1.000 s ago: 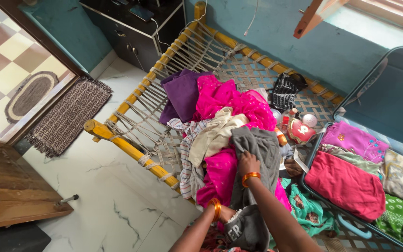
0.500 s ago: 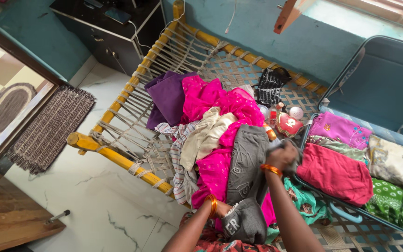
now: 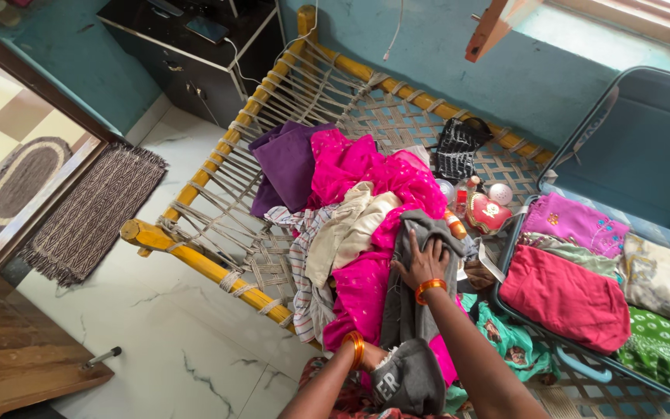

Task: The person folds several clothing items by hand, including a patterned dress and a sweatshirt, and places them into a blue suitcase on a traditional rope bed.

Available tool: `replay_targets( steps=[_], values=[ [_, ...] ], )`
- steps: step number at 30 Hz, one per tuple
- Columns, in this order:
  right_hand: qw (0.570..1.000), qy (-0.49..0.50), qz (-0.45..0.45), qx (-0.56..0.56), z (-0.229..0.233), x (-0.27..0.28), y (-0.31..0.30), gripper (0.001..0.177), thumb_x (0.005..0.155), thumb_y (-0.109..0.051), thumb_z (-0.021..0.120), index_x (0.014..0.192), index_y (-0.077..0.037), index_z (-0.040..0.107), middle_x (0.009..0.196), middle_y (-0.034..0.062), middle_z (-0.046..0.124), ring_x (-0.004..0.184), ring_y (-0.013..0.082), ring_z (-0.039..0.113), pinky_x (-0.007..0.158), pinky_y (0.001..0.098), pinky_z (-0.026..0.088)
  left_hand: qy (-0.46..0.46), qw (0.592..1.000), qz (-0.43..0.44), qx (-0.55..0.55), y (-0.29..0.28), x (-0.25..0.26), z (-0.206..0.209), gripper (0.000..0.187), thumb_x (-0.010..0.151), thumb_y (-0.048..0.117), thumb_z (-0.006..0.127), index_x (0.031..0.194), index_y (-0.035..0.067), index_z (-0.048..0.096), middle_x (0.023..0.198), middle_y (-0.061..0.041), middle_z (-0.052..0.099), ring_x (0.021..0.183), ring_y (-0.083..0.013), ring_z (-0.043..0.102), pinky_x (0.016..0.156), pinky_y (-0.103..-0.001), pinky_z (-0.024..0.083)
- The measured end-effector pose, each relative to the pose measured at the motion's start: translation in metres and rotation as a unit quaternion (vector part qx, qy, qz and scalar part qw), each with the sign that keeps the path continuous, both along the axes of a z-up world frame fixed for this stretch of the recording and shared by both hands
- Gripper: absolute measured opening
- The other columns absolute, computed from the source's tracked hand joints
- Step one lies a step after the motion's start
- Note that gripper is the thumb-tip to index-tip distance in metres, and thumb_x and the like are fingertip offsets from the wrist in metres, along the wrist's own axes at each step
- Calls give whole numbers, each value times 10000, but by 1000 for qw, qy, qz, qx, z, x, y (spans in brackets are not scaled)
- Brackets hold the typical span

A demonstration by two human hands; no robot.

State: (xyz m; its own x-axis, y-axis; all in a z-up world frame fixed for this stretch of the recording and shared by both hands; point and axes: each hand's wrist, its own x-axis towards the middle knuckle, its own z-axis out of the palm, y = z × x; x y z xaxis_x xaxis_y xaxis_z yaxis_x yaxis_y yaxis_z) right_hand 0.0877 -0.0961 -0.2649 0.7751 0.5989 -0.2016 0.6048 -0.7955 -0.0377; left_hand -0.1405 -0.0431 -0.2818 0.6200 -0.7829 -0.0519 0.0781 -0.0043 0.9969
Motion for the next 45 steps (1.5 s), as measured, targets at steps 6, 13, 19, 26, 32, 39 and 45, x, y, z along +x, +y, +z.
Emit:
replay_targets(
  steps=[6,13,19,26,32,39,45],
  values=[
    [972,186,95,-111,-8,24,21,1062,844,-785,552,1586,-336,-60,1636,153,273,1508,342,257,1119,702,235,34,999,1,1,-2,-12,29,431,905,125,701,1289,-60,637,1363,-153,680,1193,-186,621,1023,-334,485],
    [984,31,96,145,-9,84,45,378,1041,-273,491,1404,-224,579,1336,99,689,1302,318,602,1078,504,509,-19,1000,-8,-12,5,-11,41,394,924,70,682,1289,-73,645,1382,-169,686,1206,-185,637,1033,-333,501],
    [978,1,205,48,-13,98,76,405,901,-186,537,1291,-200,644,1384,44,600,1400,277,421,1066,636,310,7,999,-3,-46,8,0,20,434,920,67,693,1325,-68,613,1396,-171,657,1224,-182,614,1056,-336,480],
    [978,-36,154,-138,-10,109,78,311,951,-337,575,1207,-195,683,1360,-1,636,1410,209,484,1222,578,299,38,998,-3,-43,13,1,-14,437,908,63,691,1320,-64,616,1379,-164,662,1210,-182,614,1046,-339,481],
    [991,73,-36,-107,-13,161,105,364,968,-412,524,1216,-186,666,1275,66,695,1406,288,446,1180,720,211,49,998,-9,-43,17,8,-23,440,898,61,689,1315,-61,619,1365,-159,667,1199,-181,614,1038,-340,482],
    [959,82,-237,134,-3,213,109,421,976,-363,624,1265,-56,608,1227,242,694,1171,452,639,1067,559,454,65,997,-12,-51,10,10,-29,443,887,57,688,1310,-57,622,1348,-153,672,1185,-181,614,1028,-342,483],
    [937,128,-266,186,6,220,95,404,872,-293,706,1247,-144,726,1225,183,736,1174,359,705,1014,418,541,71,996,-10,-50,10,8,-39,446,877,54,686,1305,-54,625,1334,-147,676,1173,-181,613,1020,-344,484]
  ],
)
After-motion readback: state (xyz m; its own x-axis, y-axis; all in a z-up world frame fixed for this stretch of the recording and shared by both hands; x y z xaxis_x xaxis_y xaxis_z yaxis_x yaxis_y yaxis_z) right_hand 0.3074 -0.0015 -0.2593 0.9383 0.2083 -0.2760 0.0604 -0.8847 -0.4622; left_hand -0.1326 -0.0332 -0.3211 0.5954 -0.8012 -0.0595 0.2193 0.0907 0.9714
